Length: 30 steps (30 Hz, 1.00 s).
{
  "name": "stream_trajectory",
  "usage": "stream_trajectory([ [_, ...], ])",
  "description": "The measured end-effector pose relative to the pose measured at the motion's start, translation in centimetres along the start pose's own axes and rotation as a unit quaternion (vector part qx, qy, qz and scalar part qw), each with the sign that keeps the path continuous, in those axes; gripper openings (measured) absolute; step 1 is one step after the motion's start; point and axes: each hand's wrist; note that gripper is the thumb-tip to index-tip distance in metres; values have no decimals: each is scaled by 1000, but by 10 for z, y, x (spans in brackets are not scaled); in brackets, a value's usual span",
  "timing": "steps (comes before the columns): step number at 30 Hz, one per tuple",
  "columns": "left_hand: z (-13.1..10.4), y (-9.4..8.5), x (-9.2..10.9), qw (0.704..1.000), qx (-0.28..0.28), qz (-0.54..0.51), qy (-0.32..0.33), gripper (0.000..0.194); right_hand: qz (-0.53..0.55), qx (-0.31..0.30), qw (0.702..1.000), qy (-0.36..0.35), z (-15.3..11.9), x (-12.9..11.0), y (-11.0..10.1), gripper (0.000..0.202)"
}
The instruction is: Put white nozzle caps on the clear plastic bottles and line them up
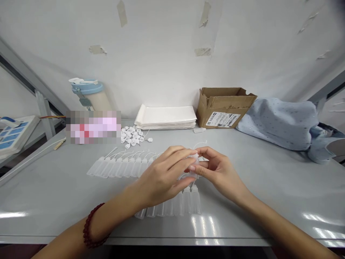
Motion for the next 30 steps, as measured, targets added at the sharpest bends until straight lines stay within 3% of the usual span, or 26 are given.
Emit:
stream_trajectory([
  [11,-5,3,2,999,-32,27,-18,33,-17,-15,1000,15,-1,-1,-1,29],
  [17,-5,2,3,998,-38,5,-40,33,-74,-41,994,-70,6,-1,-15,43],
  [20,-4,1,8,998,-41,-11,-37,33,-108,38,984,-138,8,-2,-26,63],
  [24,-5,7,20,995,-94,-16,-13,30,-99,169,963,-183,12,-7,-41,67],
  [30,-7,17,37,982,-189,16,6,28,-93,221,948,-209,18,-10,-55,61],
])
Point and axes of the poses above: each hand's wrist, its own z-axis towards the middle knuckle, its own y-axis out of the palm, x = y × z, and after that the axes turned 7 degrees about -y, right-handed
